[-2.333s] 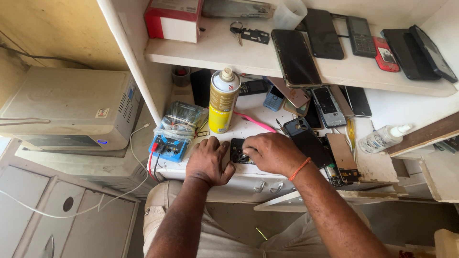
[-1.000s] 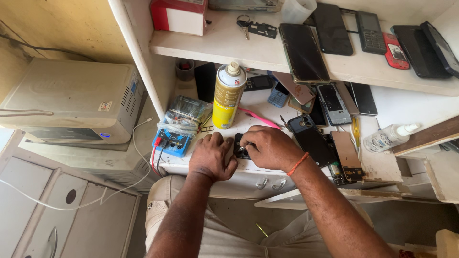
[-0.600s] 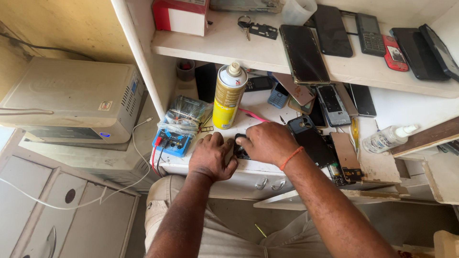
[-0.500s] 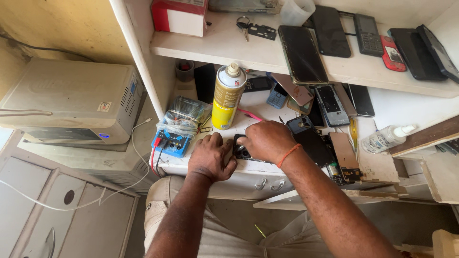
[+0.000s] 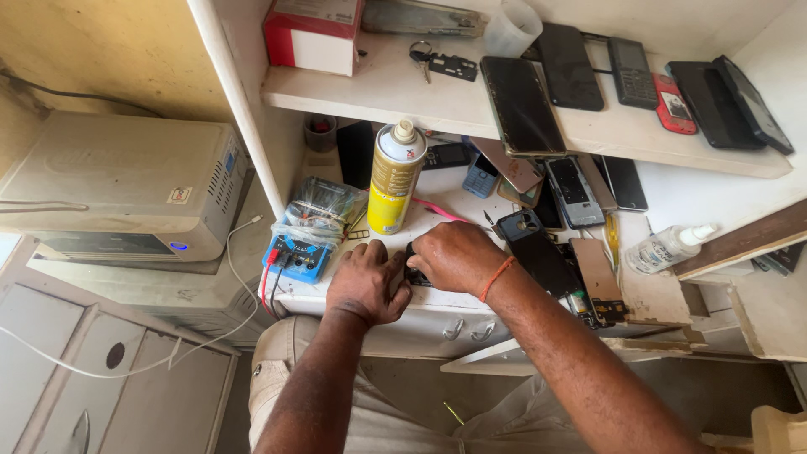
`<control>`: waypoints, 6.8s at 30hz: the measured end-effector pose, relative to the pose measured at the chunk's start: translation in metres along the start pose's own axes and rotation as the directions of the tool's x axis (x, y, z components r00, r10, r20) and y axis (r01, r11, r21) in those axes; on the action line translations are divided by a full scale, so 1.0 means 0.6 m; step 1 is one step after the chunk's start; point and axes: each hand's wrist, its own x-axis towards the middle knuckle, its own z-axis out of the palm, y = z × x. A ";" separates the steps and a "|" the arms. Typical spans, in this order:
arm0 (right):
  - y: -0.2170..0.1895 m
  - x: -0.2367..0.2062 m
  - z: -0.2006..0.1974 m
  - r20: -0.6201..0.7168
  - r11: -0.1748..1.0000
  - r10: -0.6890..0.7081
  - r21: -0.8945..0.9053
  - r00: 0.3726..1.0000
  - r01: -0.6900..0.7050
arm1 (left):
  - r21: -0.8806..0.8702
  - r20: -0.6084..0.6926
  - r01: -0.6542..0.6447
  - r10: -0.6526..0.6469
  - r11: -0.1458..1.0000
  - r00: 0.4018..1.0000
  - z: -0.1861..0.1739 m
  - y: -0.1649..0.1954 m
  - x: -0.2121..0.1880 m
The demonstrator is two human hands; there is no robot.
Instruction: The person wipes a smartphone with a cloth, then pries open the phone and works on its internal components on a cluttered repair bench, using a screwdriver on the exposed board while a multimeter sits nearby.
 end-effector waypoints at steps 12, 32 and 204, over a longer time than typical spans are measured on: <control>-0.006 -0.002 -0.009 -0.179 0.932 -0.209 0.260 0.961 0.252 | -0.026 -0.001 0.000 0.000 1.000 1.000 0.001 -0.004 0.001; -0.008 -0.007 -0.006 0.062 0.992 0.112 0.048 0.992 -0.115 | -0.005 0.047 0.030 -0.030 1.000 0.998 0.002 -0.002 -0.001; 0.023 -0.033 0.140 -0.545 0.617 0.295 0.736 0.785 0.279 | 0.018 0.022 0.031 -0.031 0.999 0.999 0.002 0.002 0.001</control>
